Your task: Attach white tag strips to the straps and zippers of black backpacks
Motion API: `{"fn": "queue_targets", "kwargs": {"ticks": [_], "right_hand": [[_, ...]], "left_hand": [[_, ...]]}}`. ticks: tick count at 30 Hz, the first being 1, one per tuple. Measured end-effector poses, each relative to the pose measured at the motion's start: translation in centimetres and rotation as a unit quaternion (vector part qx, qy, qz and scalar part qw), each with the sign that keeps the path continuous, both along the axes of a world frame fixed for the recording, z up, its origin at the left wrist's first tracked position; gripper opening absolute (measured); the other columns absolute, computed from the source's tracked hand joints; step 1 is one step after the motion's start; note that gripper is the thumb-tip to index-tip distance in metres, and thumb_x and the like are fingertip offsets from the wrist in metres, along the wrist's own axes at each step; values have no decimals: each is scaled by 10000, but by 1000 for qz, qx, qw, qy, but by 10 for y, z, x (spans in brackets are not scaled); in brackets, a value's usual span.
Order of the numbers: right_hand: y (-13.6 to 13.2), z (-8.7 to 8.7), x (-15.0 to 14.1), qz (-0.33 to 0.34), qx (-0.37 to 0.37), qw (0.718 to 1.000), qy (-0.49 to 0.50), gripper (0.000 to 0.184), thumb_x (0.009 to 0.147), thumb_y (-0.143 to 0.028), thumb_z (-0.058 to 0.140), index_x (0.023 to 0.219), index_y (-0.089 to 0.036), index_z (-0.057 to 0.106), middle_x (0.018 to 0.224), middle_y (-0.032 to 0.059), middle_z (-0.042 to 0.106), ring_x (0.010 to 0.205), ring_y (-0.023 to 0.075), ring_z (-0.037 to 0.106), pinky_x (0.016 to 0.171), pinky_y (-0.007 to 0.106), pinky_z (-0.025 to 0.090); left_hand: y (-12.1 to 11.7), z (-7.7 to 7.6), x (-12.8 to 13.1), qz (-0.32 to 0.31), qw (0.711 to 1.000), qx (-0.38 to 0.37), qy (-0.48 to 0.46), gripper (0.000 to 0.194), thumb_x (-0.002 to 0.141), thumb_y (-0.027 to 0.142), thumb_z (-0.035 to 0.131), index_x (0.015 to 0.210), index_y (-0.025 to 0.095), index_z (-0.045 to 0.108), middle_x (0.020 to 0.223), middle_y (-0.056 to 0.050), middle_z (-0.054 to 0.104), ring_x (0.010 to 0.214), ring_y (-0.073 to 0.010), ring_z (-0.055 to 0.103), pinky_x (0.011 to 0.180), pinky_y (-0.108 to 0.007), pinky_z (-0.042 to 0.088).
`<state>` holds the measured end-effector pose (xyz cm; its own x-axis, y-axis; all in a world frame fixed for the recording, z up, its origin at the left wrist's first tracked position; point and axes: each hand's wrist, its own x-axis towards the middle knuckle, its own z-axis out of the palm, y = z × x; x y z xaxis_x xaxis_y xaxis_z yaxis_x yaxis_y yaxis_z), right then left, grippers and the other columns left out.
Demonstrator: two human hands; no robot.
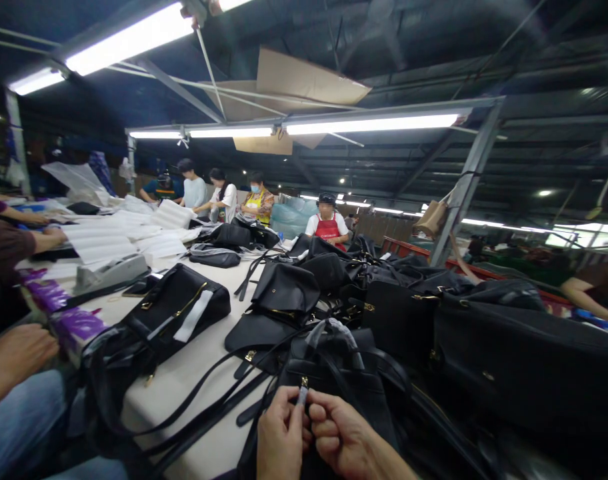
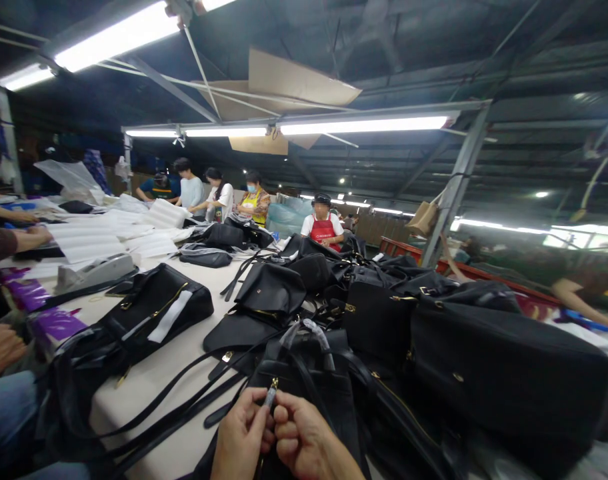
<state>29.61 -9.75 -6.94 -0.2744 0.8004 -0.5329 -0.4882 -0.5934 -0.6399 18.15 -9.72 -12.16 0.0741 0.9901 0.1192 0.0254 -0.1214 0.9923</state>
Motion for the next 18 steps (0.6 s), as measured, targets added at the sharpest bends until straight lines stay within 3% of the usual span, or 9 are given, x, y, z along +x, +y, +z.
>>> {"fn": "queue_targets", "kwargs": {"ticks": [4, 9, 14, 18], "right_hand": [[4, 0, -7, -45, 5, 994, -104, 605, 1045, -354, 310, 477, -165, 397, 355, -99, 310, 260, -15, 157, 281, 102, 81], [8, -5, -17, -88, 41, 968, -230, 537, 1019, -220, 377, 486, -168, 422, 309, -94, 324, 231, 11, 176, 270, 120, 70], [9, -4, -20, -76, 62, 949, -298, 610, 1014, -273, 326, 413, -182, 380, 271, -83, 259, 222, 26, 164, 265, 137, 93], [-8, -1, -9, -40, 143, 938, -314, 465, 980, -409, 407, 666, -133, 612, 433, 4, 556, 259, 37, 302, 283, 145, 185]], "left_hand": [[-7, -5, 1, 19, 995, 71, 61, 295, 883, 350, 417, 920, 195, 665, 654, -27, 648, 527, -145, 568, 485, -215, 404], [-7, -11, 3, 41, 988, 117, 94, 318, 913, 346, 396, 738, 216, 628, 619, -16, 616, 563, -147, 579, 529, -212, 383], [-5, -12, 4, 11, 989, 103, 104, 296, 909, 349, 380, 738, 222, 586, 621, -17, 610, 549, -161, 565, 526, -233, 369], [-7, -4, -2, 17, 997, 53, 57, 222, 909, 449, 418, 885, 246, 504, 553, 26, 584, 506, -183, 568, 534, -253, 384]]}}
